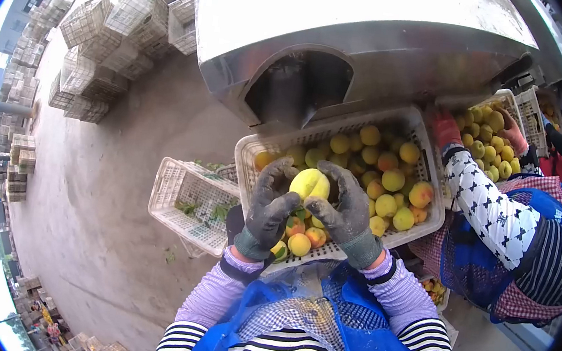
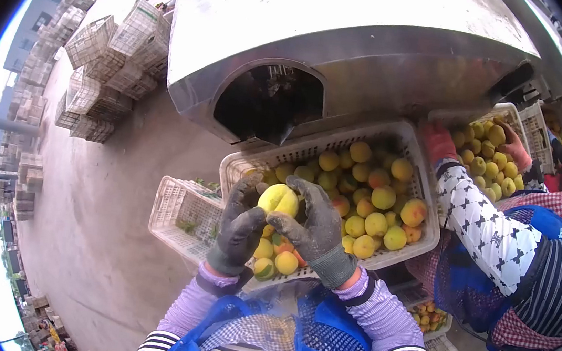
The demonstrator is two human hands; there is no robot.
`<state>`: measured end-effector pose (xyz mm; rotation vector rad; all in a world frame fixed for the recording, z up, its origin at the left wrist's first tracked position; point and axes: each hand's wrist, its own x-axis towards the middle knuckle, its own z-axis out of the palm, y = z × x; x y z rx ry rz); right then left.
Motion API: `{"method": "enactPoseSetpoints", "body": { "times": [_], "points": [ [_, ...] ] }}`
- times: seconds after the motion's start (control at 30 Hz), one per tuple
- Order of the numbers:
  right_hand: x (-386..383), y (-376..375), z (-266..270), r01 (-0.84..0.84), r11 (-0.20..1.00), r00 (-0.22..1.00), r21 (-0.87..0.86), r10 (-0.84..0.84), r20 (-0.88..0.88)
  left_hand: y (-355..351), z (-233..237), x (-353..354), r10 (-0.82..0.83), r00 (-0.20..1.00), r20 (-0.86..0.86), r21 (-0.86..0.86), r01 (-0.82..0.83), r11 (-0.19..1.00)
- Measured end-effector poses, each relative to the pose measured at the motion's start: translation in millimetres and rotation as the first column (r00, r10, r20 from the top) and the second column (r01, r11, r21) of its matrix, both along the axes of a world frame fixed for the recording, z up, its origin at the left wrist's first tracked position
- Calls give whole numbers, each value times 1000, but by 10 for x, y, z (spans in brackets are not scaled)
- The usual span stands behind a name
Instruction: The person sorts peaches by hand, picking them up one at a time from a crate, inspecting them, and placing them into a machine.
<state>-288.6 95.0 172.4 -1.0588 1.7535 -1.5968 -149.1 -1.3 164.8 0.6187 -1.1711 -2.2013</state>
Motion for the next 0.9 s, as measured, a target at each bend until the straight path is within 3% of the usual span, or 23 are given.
{"method": "enactPoseSetpoints", "body": {
  "times": [0.07, 0.17, 0.37, 0.47, 0.57, 0.6, 0.7, 0.77, 0.83, 0.9],
  "points": [
    [19, -12, 112, 26, 998, 954, -60, -43, -296, -20, 158, -64, -12, 1000, -12, 43, 12, 999],
    [-35, -6, 151, -8, 999, 969, -34, -1, -248, -54, 267, -68, -76, 996, 43, 93, 72, 993],
    [41, -178, 83, 143, 987, 848, -71, -159, -505, -134, 178, -108, -68, 988, 135, 114, 53, 992],
    [-77, -357, 156, 166, 986, 813, 9, -132, -567, -186, -69, -215, 22, 990, 142, 117, -39, 992],
    [-254, -621, 75, 215, 971, 689, 101, -77, -721, -267, 171, -259, 55, 992, 110, 294, -85, 952],
    [-335, -844, 87, 233, 954, 690, 190, -25, -723, -278, -10, -112, 80, 984, 157, 284, -122, 951],
    [-586, -1472, -269, 250, 935, 639, 252, 36, -768, -330, -188, -47, 78, 979, 188, 322, -137, 937],
    [-721, -1808, -313, 277, 957, 437, -86, -205, -876, -334, -289, -85, 107, 964, 242, 295, -178, 939],
    [-754, -1777, -275, 237, 957, 490, -165, -265, -831, -350, -430, -149, 151, 930, 334, 222, -233, 947],
    [-890, -1373, -205, 138, 990, 760, 10, -99, -642, -302, -701, -239, 220, 862, 456, 112, -301, 947]
  ]
}}
